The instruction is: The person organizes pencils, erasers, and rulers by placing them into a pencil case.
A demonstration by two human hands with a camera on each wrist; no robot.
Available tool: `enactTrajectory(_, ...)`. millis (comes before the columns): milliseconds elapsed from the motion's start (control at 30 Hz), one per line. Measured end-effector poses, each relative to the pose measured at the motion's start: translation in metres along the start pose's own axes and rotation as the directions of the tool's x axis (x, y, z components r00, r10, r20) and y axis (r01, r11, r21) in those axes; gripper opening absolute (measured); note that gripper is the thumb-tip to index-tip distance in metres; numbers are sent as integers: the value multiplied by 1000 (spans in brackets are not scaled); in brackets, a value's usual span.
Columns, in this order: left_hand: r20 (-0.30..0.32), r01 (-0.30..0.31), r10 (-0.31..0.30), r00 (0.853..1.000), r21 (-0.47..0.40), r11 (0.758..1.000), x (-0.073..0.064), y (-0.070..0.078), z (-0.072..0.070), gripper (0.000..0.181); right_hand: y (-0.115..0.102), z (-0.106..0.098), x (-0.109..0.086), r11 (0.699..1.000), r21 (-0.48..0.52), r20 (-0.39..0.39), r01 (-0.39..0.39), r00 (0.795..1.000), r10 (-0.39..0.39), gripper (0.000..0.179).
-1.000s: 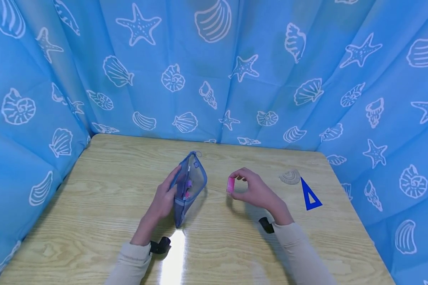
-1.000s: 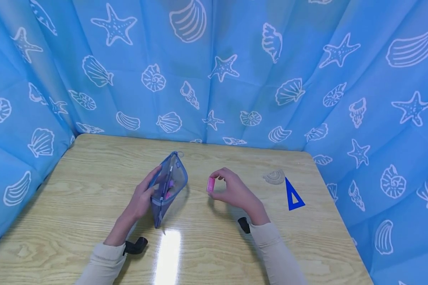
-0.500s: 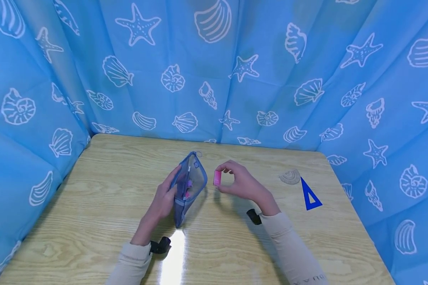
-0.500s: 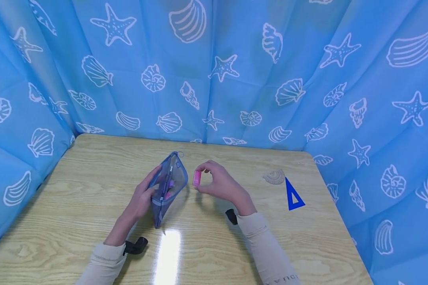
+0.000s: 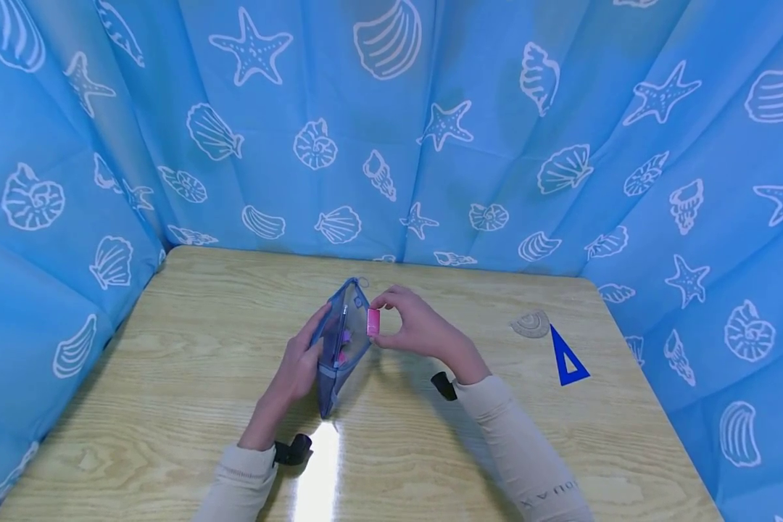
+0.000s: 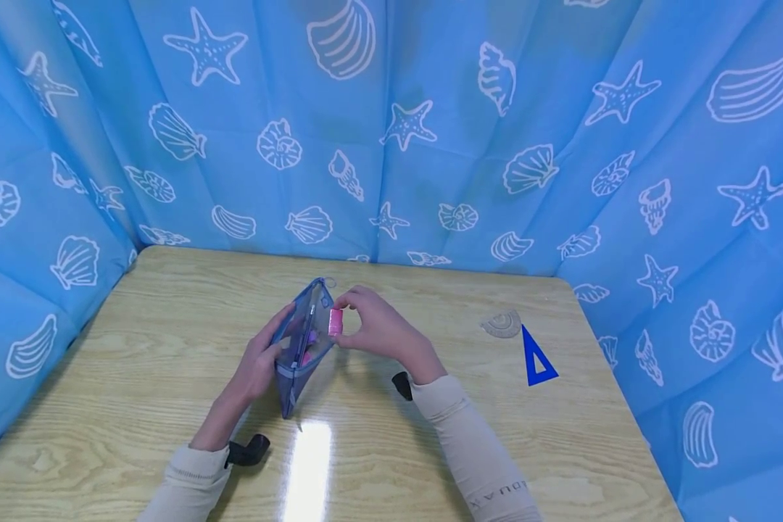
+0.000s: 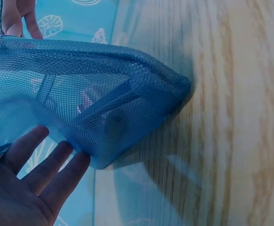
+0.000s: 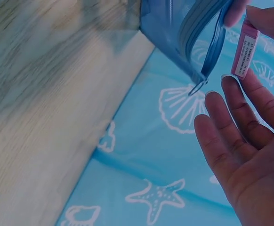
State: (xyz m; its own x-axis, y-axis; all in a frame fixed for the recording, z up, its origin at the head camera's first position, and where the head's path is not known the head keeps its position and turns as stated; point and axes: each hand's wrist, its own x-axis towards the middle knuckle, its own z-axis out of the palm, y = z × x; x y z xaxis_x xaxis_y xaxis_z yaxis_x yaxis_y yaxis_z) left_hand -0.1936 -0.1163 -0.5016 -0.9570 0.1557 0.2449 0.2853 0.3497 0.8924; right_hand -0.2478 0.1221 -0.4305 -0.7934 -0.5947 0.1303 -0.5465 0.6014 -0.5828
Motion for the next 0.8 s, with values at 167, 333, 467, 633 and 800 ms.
enactTrajectory(167,-9,-6,6,1000,38,999,0,-1,0,69,-3,4,7,1000,-9,29,0,1000,0,43)
enactTrajectory(333,-14,-21,22,1000,44,999,0,-1,0,70,-6,7,14,1000,-28,49,12,999,-11,42)
enactTrajectory(467,-16,-21,22,1000,35,999,0,0,0,70,-9,9,18,999,-33,72,13,997,-10,40)
enactTrajectory(633,-17,-13,13,1000,27,1000,0,0,0,68,-15,8,22,998,-51,96,20,995,-15,39)
enactTrajectory(800,-14,-7,7,1000,19,1000,1,0,-1,65,-18,9,26,995,-99,123,22,992,-10,40)
